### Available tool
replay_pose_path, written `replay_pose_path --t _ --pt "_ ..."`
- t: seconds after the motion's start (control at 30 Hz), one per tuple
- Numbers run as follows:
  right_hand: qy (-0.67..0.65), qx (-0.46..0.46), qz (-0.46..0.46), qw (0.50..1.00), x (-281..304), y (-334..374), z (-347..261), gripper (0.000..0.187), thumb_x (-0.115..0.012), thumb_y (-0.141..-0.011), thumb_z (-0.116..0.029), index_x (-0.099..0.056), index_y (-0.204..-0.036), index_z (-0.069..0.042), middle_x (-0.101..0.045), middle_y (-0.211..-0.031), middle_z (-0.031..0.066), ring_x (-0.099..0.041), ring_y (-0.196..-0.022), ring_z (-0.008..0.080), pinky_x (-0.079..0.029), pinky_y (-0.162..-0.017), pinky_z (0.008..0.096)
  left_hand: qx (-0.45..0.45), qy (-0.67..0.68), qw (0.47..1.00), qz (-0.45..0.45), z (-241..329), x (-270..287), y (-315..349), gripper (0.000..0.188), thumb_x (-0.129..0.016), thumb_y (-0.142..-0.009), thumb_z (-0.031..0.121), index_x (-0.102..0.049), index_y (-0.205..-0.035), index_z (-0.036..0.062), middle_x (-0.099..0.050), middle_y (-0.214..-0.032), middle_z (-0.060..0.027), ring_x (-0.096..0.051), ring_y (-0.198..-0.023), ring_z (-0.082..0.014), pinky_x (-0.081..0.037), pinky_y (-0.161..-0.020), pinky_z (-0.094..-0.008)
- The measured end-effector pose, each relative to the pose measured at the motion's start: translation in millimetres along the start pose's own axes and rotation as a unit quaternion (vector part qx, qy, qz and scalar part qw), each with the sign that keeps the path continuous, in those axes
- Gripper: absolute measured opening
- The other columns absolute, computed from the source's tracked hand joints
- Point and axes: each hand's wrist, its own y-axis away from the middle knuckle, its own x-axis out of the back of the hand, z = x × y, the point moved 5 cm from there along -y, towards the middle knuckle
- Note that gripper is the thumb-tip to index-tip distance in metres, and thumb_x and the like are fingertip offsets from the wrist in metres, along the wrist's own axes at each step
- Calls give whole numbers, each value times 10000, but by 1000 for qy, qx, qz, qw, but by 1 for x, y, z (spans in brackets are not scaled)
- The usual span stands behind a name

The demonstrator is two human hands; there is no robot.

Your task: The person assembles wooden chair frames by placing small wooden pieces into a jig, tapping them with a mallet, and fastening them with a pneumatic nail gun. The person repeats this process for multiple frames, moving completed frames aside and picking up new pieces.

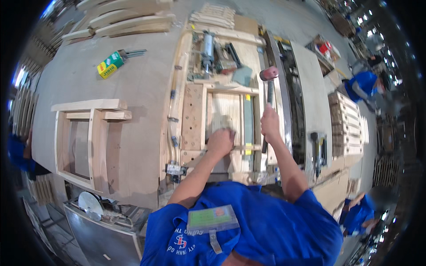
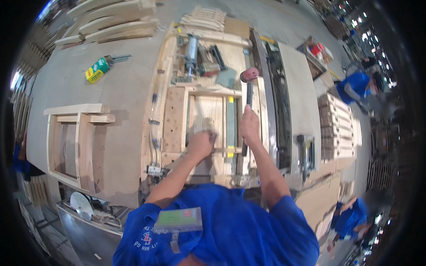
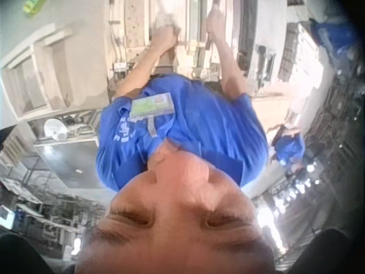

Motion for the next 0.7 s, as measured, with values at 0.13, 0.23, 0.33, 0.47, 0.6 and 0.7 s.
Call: replay_pose_path --t 0.13,0.23,0.33,0.47,0.6,0.7 --pt "-108 156 -109 976 -23 36 -101 535 -430 -1129 -516 -493 -791 -107 -423 -569 -40 -349 -399 67 -269 -344 276 -1 8 1000 -6 -10 0 4 339 -558 -1045 318 -696 -962 20 -723 -909 -237 -722 -863 -420 -584 -790 -508" --pt "-103 326 -122 932 -53 40 -127 490 -492 -1114 -503 -533 -855 -88 -444 -615 -40 -441 -514 63 -336 -474 273 -41 43 997 52 -14 4 10 336 -561 -1044 317 -696 -965 20 -720 -893 -226 -721 -843 -410 -579 -776 -518" --pt "114 433 -84 890 -84 26 -74 483 -527 -1101 -424 -572 -909 17 -587 -688 179 -604 -626 295 -449 -598 380 -15 19 1000 -1 -2 7 3 303 -578 -1035 296 -700 -989 22 -719 -931 -231 -715 -878 -414 -575 -790 -526" --pt "219 168 -202 940 -110 -14 -6 565 -488 -1095 -512 -607 -876 -5 -616 -760 166 -591 -694 268 -472 -670 384 18 -3 999 -50 0 6 0 320 -574 -1044 326 -710 -1009 38 -736 -1020 -226 -718 -955 -420 -579 -825 -515" --pt "138 241 -137 951 -70 14 -54 545 -532 -1078 -524 -643 -952 -6 -628 -712 187 -650 -677 290 -485 -645 420 43 -3 999 -27 -9 -1 -3 303 -609 -1027 326 -733 -1010 49 -746 -997 -221 -723 -909 -416 -577 -822 -512" --pt "213 240 -22 947 -14 16 -43 459 -570 -1070 -456 -646 -1014 -7 -644 -703 211 -654 -663 408 -487 -634 488 -20 12 998 66 -10 4 12 264 -642 -1002 304 -746 -997 62 -753 -935 -198 -730 -883 -396 -572 -803 -502"
